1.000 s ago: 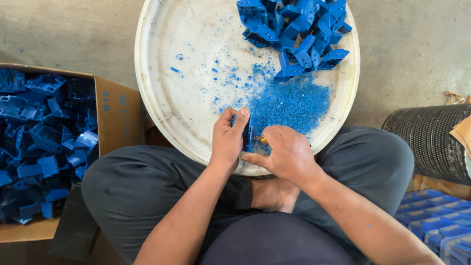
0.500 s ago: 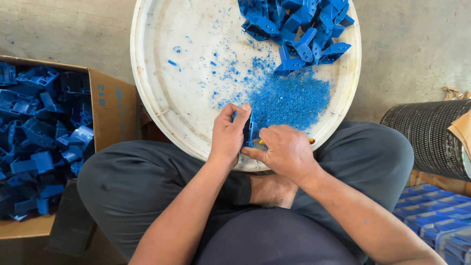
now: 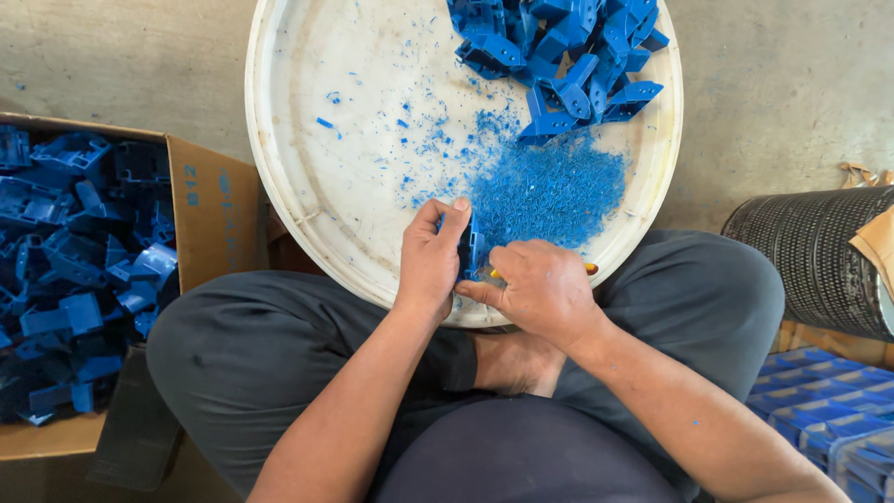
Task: The person scrapes excess material from blue plastic components using a yellow utility knife.
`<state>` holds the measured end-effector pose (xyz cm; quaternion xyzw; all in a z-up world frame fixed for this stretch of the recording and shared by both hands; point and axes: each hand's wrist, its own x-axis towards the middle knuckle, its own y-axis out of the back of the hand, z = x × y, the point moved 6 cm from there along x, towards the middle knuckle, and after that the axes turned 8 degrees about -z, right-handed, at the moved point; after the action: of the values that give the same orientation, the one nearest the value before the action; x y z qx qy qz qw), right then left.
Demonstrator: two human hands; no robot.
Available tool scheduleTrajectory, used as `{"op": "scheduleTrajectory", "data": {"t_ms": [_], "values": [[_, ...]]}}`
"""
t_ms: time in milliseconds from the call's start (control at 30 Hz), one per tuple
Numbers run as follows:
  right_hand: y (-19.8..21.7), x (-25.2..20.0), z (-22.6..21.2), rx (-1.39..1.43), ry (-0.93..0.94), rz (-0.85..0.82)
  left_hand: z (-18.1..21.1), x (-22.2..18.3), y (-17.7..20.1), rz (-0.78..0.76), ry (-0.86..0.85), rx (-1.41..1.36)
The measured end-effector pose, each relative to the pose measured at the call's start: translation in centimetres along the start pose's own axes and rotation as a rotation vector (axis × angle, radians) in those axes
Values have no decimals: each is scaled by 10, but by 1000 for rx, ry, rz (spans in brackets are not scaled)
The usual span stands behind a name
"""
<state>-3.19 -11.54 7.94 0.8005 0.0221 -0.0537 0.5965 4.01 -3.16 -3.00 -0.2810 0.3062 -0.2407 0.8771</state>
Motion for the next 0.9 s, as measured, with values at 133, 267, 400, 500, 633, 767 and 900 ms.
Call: {"op": "scheduleTrajectory", "data": {"t_ms": [133,267,400,500,633,767,900], "values": [[-4,0,6,123,-81,-52,3,-1,0,19,-42,-143],[-6,5,20,392,-260,-113,13,-3,3,84,-46,-182],[-12,7,28,519,-346,-148,18,-7,-5,-9,-127,-224],[-12,7,27,512,-319,-136,17,-9,-6,-38,-153,-202],[-5,9,24,466,-267,-135,17,-7,-6,-65,-198,-159],[-5,8,21,412,-286,-190,16,-8,-5,-92,-225,-127],[1,8,16,340,-226,-160,14,-6,-3,-67,-241,-51]]}}
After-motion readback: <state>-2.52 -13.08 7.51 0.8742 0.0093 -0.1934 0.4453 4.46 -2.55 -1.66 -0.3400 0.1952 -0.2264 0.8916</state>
